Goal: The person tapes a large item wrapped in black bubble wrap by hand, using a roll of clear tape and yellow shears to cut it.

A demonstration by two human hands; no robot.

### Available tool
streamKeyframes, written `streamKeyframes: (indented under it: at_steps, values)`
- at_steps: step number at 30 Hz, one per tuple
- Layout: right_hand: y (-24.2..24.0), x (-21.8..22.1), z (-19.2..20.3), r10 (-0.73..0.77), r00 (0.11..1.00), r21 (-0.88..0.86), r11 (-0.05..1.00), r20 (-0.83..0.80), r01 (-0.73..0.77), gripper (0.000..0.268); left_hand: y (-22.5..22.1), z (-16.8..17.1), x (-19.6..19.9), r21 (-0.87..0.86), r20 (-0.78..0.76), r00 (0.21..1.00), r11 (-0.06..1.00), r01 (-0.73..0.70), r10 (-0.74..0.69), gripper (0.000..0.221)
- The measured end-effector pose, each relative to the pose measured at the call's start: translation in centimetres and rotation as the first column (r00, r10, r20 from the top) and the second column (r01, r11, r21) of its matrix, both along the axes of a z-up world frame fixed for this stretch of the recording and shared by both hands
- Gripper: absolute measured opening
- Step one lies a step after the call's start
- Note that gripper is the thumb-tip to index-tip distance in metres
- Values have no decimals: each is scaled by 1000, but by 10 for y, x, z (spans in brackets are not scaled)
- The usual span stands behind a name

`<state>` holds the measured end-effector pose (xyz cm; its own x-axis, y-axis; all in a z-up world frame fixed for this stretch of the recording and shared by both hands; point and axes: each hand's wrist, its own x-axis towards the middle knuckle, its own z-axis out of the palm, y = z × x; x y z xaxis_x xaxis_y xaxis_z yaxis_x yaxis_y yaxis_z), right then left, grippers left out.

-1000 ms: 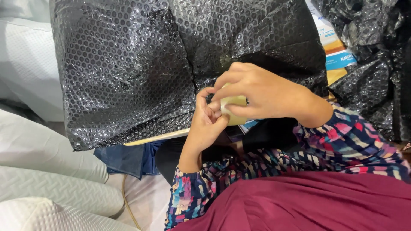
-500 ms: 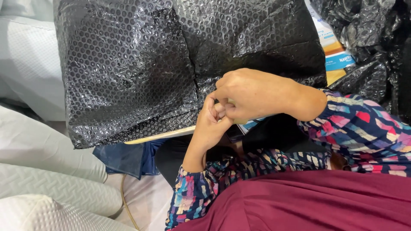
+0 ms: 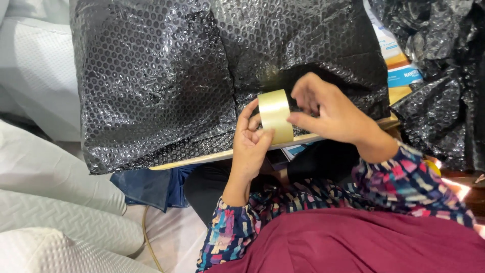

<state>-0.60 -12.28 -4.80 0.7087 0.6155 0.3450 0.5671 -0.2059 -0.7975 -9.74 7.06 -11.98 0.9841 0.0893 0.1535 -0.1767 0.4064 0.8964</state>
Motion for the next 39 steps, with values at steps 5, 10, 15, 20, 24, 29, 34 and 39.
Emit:
streamKeyframes:
  at_steps: [5, 10, 15, 20, 24, 29, 34, 39]
  values:
    - [-5, -15, -43, 71, 942, 144, 989, -329, -24, 69, 7, -4, 5, -16, -4, 999, 999, 31, -32, 65]
    - [-3, -18, -35, 164, 913, 231, 970, -373, -80, 75, 18, -7, 10, 13, -9, 999, 999, 50, -49, 67]
    - [-6, -18, -31, 170, 928, 203, 973, -331, -106, 72, 21, 1, 12, 37, -56, 996, 997, 74, -72, 70]
    - [-8, -17, -38, 187, 932, 222, 968, -311, -120, 71, 22, 13, 11, 74, -83, 992, 992, 99, -93, 67]
    - [-8, -20, -32, 158, 935, 198, 975, -317, -98, 69, 27, 41, 7, 391, -169, 986, 918, 71, -4, 57]
    - [-5, -23, -28, 136, 945, 172, 981, -296, -88, 66, 23, 105, -3, 842, 92, 992, 525, -122, 82, 44]
    - [-4, -23, -28, 118, 949, 157, 985, -291, -75, 65, 28, 120, 7, 912, 219, 975, 364, -191, -37, 37]
    - [-4, -23, -27, 114, 940, 140, 988, -320, -73, 67, 32, 119, 15, 943, 199, 975, 291, -163, -96, 32]
